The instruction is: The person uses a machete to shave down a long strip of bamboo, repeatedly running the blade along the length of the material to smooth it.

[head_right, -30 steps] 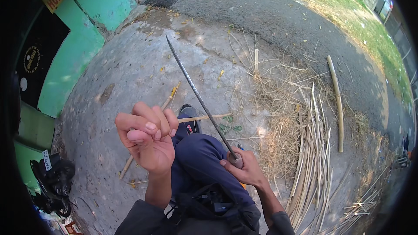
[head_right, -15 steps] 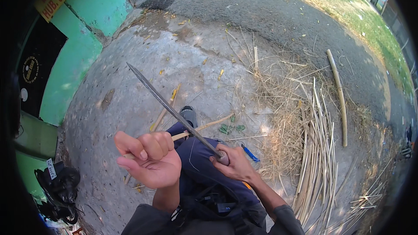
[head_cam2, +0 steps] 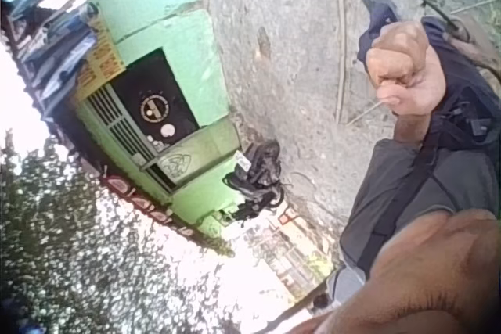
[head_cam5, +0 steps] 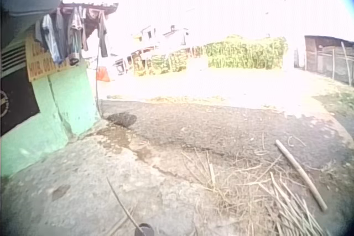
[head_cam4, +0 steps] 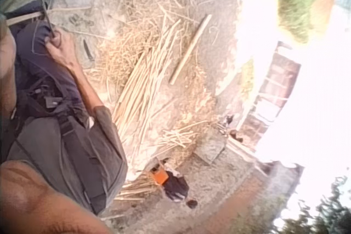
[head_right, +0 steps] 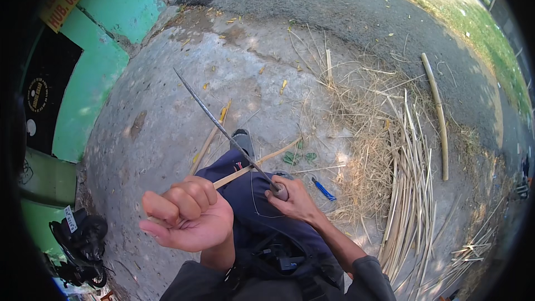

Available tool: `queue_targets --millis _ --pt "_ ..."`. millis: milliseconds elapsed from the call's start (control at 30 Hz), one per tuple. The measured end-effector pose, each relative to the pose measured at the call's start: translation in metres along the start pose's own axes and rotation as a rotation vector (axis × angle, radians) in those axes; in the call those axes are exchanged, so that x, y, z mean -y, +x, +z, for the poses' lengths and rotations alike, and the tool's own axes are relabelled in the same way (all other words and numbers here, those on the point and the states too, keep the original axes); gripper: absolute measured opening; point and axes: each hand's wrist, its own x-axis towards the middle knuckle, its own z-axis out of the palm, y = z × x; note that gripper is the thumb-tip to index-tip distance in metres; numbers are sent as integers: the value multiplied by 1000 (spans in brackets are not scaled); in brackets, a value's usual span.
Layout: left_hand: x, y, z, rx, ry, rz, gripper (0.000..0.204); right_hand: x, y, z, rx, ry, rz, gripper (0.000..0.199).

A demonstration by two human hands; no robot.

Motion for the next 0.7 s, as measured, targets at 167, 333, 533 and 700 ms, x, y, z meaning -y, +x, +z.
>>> queue_targets --millis 167,333,533,700 --pt "0 7 -5 123 -84 -47 50 -23 4 -12 -31 -48 91 27" --pt "-2 20 -13 295 -269 -146 57 12 -18 -36 8 53 136 26" --pt "-7 25 -16 485 -399 -207 66 54 -26 -43 179 45 90 25" --pt "-7 20 -11 596 -426 -196 69 30 -31 -25 150 2 73 26"
